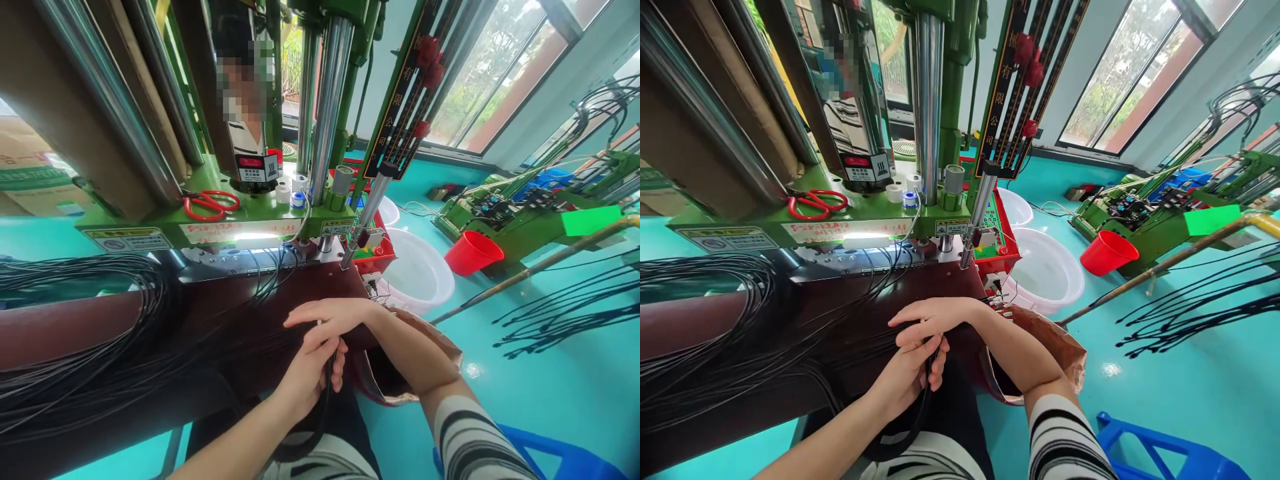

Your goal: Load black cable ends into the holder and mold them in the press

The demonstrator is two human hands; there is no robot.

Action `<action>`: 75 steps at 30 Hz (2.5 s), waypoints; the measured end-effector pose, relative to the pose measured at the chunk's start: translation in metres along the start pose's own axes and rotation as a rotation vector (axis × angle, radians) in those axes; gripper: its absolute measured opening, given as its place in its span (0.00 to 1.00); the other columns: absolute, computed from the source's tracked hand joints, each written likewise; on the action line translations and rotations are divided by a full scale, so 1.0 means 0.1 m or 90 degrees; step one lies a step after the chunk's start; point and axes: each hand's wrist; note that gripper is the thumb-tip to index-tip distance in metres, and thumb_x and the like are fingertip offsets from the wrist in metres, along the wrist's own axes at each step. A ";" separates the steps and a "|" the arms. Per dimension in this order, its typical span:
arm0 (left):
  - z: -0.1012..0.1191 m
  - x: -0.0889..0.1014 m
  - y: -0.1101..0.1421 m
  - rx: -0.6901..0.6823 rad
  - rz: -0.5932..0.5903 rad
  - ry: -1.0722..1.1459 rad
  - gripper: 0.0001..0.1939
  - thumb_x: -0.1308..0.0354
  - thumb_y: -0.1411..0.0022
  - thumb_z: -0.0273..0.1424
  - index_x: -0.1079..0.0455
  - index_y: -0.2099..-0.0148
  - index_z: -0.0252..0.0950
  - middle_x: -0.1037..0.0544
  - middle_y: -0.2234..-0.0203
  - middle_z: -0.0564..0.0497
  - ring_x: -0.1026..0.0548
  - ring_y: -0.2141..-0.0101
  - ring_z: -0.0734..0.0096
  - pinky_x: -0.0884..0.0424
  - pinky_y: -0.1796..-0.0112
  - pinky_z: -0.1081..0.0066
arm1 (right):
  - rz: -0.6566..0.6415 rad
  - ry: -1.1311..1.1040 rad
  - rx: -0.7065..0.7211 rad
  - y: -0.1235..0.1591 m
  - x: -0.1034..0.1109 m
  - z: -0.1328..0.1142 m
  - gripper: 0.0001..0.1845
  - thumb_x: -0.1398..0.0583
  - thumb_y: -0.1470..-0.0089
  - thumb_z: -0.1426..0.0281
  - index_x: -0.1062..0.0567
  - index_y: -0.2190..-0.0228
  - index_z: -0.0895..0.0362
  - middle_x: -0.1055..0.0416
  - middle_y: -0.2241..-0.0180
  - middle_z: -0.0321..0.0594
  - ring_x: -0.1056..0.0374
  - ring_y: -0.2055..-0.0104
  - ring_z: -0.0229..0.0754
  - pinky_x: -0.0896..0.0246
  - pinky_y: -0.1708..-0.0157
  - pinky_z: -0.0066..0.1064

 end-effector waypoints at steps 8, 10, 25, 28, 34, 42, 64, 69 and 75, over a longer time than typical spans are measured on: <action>-0.01 0.10 -0.17 -0.021 0.057 0.000 0.17 0.43 0.49 0.43 0.39 0.68 0.33 0.39 0.87 0.60 0.44 0.88 0.83 0.50 0.87 0.79 | 0.026 0.075 -0.072 -0.16 0.04 0.21 0.22 0.51 0.42 0.63 0.33 0.51 0.62 0.34 0.50 0.46 0.38 0.49 0.40 0.45 0.50 0.28; 0.05 0.17 -0.19 -0.045 0.079 0.025 0.18 0.42 0.51 0.43 0.39 0.66 0.34 0.43 0.89 0.63 0.50 0.89 0.86 0.56 0.88 0.81 | 0.185 0.166 -0.152 -0.25 0.13 0.37 0.21 0.56 0.40 0.67 0.34 0.51 0.62 0.34 0.50 0.44 0.37 0.50 0.36 0.44 0.51 0.27; 0.21 0.46 -0.13 -0.133 0.155 -0.013 0.17 0.40 0.51 0.42 0.40 0.69 0.35 0.46 0.90 0.64 0.50 0.90 0.86 0.54 0.89 0.81 | 0.146 0.321 -0.343 -0.20 0.18 0.45 0.06 0.46 0.57 0.76 0.33 0.72 0.57 0.31 0.74 0.36 0.34 0.73 0.37 0.41 0.74 0.26; 0.22 0.45 -0.13 -0.128 0.156 -0.029 0.17 0.40 0.52 0.42 0.40 0.70 0.35 0.47 0.91 0.65 0.51 0.90 0.86 0.53 0.89 0.81 | 0.173 0.096 -0.403 0.15 0.00 0.36 0.07 0.49 0.56 0.75 0.35 0.71 0.57 0.39 0.83 0.28 0.42 0.86 0.31 0.48 0.86 0.22; 0.16 0.32 -0.22 -0.141 0.139 -0.137 0.15 0.42 0.50 0.41 0.39 0.72 0.34 0.46 0.93 0.64 0.46 0.91 0.84 0.46 0.87 0.79 | 0.480 -0.402 -0.310 0.60 -0.59 0.38 0.21 0.47 0.55 0.73 0.35 0.56 0.56 0.46 0.87 0.22 0.55 0.92 0.27 0.62 0.94 0.19; 0.08 0.13 -0.40 -0.073 0.122 -0.210 0.13 0.42 0.54 0.38 0.42 0.74 0.36 0.46 0.94 0.64 0.51 0.92 0.85 0.53 0.90 0.80 | 0.693 -0.508 -0.173 0.50 -0.85 0.49 0.26 0.50 0.45 0.57 0.37 0.50 0.60 0.43 0.88 0.25 0.54 0.92 0.27 0.60 0.92 0.20; 0.17 0.19 -0.35 -0.124 0.157 -0.152 0.15 0.46 0.47 0.44 0.43 0.67 0.39 0.49 0.88 0.65 0.54 0.89 0.85 0.57 0.89 0.82 | 0.747 -0.460 -0.179 0.52 -0.92 0.47 0.26 0.49 0.45 0.59 0.39 0.47 0.56 0.43 0.86 0.27 0.52 0.89 0.27 0.58 0.91 0.20; 0.17 0.17 -0.38 -0.026 0.121 -0.211 0.15 0.43 0.50 0.43 0.38 0.71 0.35 0.50 0.91 0.65 0.56 0.89 0.86 0.56 0.89 0.82 | 0.729 -0.430 -0.172 0.53 -0.94 0.49 0.25 0.48 0.45 0.59 0.37 0.48 0.56 0.43 0.85 0.28 0.51 0.88 0.28 0.57 0.90 0.20; 0.16 0.19 -0.39 -0.022 0.116 -0.183 0.16 0.42 0.51 0.43 0.37 0.72 0.35 0.50 0.92 0.65 0.55 0.90 0.85 0.56 0.89 0.81 | 0.703 -0.412 -0.188 0.56 -0.95 0.49 0.26 0.49 0.44 0.59 0.38 0.47 0.56 0.44 0.87 0.27 0.52 0.88 0.27 0.58 0.90 0.20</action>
Point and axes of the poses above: each hand's wrist, its own y-axis away from the middle knuckle, its own x-axis out of the back of the hand, z = x × y
